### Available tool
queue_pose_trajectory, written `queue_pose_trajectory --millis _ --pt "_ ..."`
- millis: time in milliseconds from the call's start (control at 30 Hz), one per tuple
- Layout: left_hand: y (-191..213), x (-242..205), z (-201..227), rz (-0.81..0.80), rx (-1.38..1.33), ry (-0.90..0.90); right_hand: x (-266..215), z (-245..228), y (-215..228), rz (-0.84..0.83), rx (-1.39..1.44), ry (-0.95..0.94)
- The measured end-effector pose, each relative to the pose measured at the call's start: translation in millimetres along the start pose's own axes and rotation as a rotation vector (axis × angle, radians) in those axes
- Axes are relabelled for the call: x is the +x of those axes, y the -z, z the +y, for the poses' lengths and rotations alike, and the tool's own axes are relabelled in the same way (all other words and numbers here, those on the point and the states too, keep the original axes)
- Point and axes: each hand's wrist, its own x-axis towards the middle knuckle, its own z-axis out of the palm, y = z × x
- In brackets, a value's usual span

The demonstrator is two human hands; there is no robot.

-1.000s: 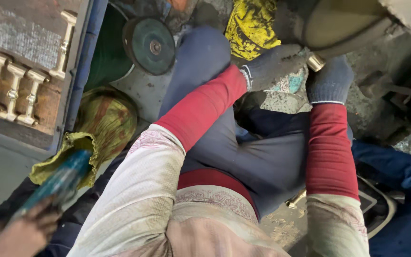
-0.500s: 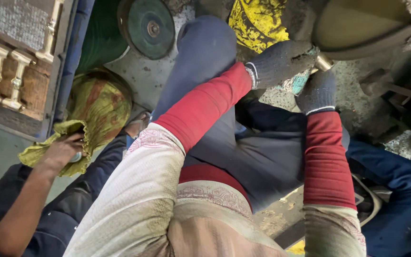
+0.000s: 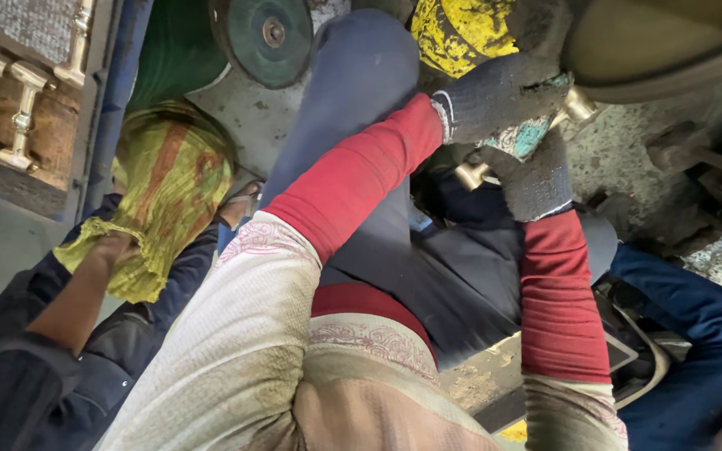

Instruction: The person is sitting on the floor, polishing small brass-colored metal objects using a grinding machine. They hold each object against the spinning wheel to smooth its surface, then place it into a nearby tray.

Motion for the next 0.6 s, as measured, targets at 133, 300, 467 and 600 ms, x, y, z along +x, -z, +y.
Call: queue_pose_trajectory --millis 133,300,467,600 --pt "3 4 -13 -0.014 0.073 0.044 -14 -7 -19 -0.028 -0.624 0.176" --pt "1 9 -24 -0.075 -0.125 0.033 -29 -19 -42 0.067 -0.421 0.030" --pt "3 10 -35 -0.123 -0.195 0.103 -29 -29 -56 0.081 -0.223 0.017" --pt "6 13 -52 -0.111 0.338 -0.456 -32 -34 -52 -0.037 -1.084 0.547"
